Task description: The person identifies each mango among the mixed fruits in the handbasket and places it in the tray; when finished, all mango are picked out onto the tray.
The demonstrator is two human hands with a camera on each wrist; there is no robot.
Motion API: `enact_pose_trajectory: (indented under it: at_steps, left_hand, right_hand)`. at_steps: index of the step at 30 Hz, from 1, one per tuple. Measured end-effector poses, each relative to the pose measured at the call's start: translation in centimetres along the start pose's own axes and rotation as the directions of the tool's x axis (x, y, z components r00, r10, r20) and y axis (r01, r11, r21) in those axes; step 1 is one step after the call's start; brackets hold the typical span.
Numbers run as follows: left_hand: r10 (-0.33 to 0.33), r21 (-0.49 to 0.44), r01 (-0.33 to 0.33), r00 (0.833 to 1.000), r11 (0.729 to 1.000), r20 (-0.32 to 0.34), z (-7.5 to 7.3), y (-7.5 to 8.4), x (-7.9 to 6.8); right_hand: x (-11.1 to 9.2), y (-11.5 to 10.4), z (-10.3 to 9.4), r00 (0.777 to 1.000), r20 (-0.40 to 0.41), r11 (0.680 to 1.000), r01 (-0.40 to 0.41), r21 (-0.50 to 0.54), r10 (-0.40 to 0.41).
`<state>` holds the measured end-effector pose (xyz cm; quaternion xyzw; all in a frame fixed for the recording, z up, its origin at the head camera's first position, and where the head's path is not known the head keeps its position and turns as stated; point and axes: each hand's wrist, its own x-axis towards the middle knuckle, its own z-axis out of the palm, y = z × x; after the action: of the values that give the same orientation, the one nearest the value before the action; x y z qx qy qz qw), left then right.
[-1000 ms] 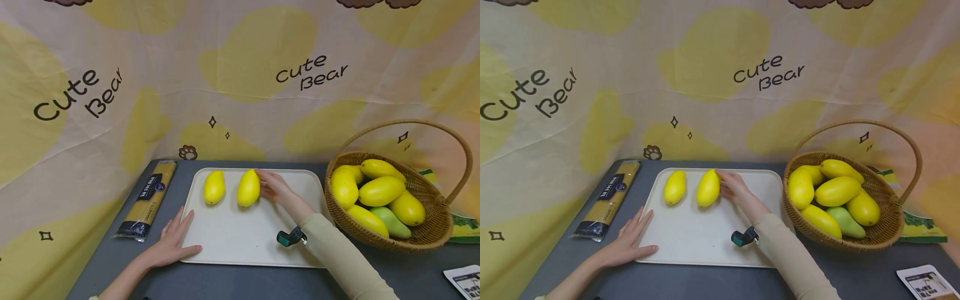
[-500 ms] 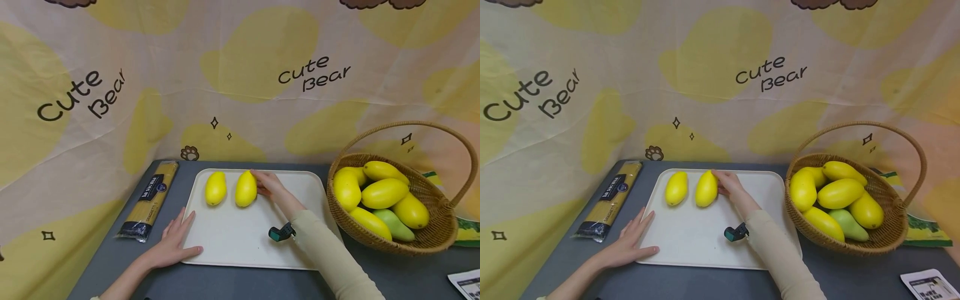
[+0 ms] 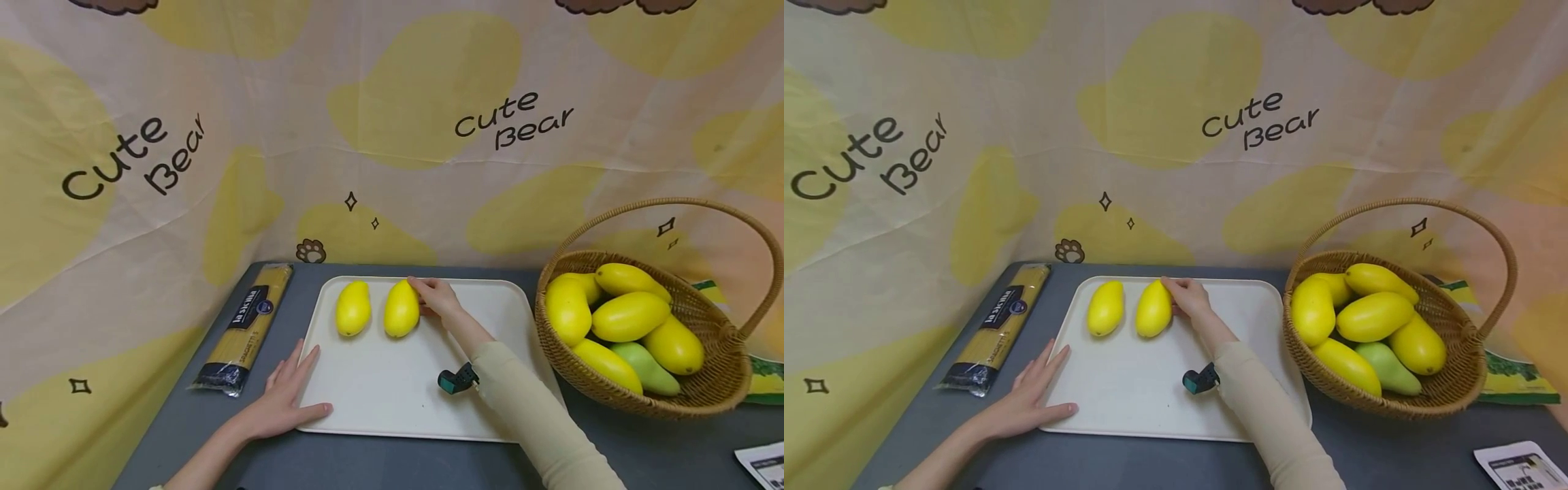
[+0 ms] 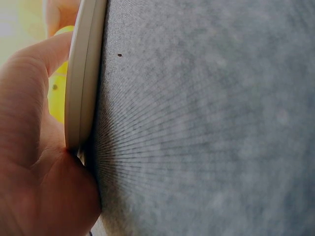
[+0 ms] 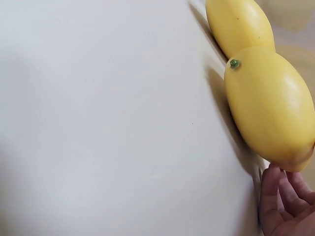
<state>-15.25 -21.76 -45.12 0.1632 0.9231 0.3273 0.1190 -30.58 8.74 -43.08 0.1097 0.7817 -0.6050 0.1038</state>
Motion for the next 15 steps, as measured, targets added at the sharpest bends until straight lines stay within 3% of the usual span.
enact_pose_trajectory:
  at_steps: [15]
  left_hand:
    - [0.001,0.001,-0.001,1.000,1.000,-0.003,-0.10,0.15,-0.06]
  right_hand:
    - [0.26,-0.09,-0.04,1.000,0.011,0.999,0.018,-0.046,-0.018]
